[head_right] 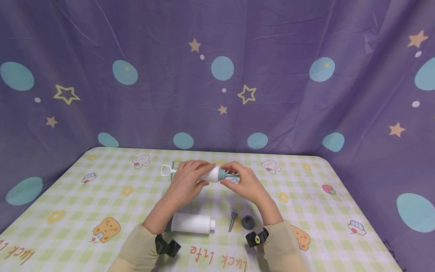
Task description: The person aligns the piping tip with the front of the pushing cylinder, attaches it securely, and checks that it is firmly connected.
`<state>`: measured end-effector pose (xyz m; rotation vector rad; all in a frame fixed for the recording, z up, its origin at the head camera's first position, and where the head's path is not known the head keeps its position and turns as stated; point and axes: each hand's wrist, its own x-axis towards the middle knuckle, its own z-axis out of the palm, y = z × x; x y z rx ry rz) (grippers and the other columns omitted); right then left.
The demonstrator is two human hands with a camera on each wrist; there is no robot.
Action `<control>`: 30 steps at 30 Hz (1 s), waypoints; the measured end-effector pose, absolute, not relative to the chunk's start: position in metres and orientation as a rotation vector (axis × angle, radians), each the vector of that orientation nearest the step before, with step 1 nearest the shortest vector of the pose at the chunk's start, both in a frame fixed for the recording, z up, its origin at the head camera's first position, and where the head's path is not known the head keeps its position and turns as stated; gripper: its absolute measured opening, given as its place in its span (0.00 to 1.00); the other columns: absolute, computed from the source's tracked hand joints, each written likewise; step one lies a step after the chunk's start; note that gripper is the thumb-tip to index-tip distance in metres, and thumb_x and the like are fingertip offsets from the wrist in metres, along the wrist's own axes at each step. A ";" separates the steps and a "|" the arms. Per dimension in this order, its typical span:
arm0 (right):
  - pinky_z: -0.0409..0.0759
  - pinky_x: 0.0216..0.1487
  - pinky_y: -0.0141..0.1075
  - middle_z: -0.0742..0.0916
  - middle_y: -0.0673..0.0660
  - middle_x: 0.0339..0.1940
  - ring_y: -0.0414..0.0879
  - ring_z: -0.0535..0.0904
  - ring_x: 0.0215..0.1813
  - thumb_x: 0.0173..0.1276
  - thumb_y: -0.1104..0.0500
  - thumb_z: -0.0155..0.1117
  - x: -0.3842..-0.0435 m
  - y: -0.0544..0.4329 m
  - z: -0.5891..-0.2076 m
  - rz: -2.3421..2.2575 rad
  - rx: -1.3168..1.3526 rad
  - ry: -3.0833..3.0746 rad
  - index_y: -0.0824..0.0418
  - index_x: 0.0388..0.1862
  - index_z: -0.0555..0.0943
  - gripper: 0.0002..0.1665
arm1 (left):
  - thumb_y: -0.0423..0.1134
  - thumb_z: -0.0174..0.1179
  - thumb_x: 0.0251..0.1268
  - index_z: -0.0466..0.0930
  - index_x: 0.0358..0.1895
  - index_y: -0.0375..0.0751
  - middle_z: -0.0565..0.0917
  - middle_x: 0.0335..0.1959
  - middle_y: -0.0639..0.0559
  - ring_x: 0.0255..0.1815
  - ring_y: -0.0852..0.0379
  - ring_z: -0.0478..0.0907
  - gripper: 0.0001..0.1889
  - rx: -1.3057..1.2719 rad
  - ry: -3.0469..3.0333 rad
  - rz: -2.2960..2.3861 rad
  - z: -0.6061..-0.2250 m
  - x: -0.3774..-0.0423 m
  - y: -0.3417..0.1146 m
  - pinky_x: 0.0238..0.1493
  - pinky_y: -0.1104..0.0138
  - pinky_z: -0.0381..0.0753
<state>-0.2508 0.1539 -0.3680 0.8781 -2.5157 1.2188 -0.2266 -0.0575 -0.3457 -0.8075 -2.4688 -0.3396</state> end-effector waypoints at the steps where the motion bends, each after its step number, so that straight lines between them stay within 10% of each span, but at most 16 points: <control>1: 0.75 0.51 0.43 0.82 0.46 0.43 0.43 0.77 0.47 0.59 0.50 0.64 -0.250 0.154 -0.368 1.220 0.877 -2.521 0.48 0.51 0.76 0.19 | 0.37 0.67 0.49 0.74 0.58 0.50 0.78 0.50 0.54 0.53 0.51 0.73 0.28 -0.808 -2.466 -0.339 -0.346 -0.227 -0.058 0.55 0.56 0.67; 30: 0.76 0.50 0.43 0.83 0.48 0.42 0.45 0.79 0.47 0.59 0.51 0.65 -0.249 0.151 -0.368 1.198 0.869 -2.501 0.51 0.49 0.77 0.19 | 0.38 0.68 0.48 0.74 0.58 0.52 0.79 0.50 0.54 0.52 0.52 0.73 0.28 -0.805 -2.450 -0.316 -0.347 -0.228 -0.057 0.54 0.57 0.68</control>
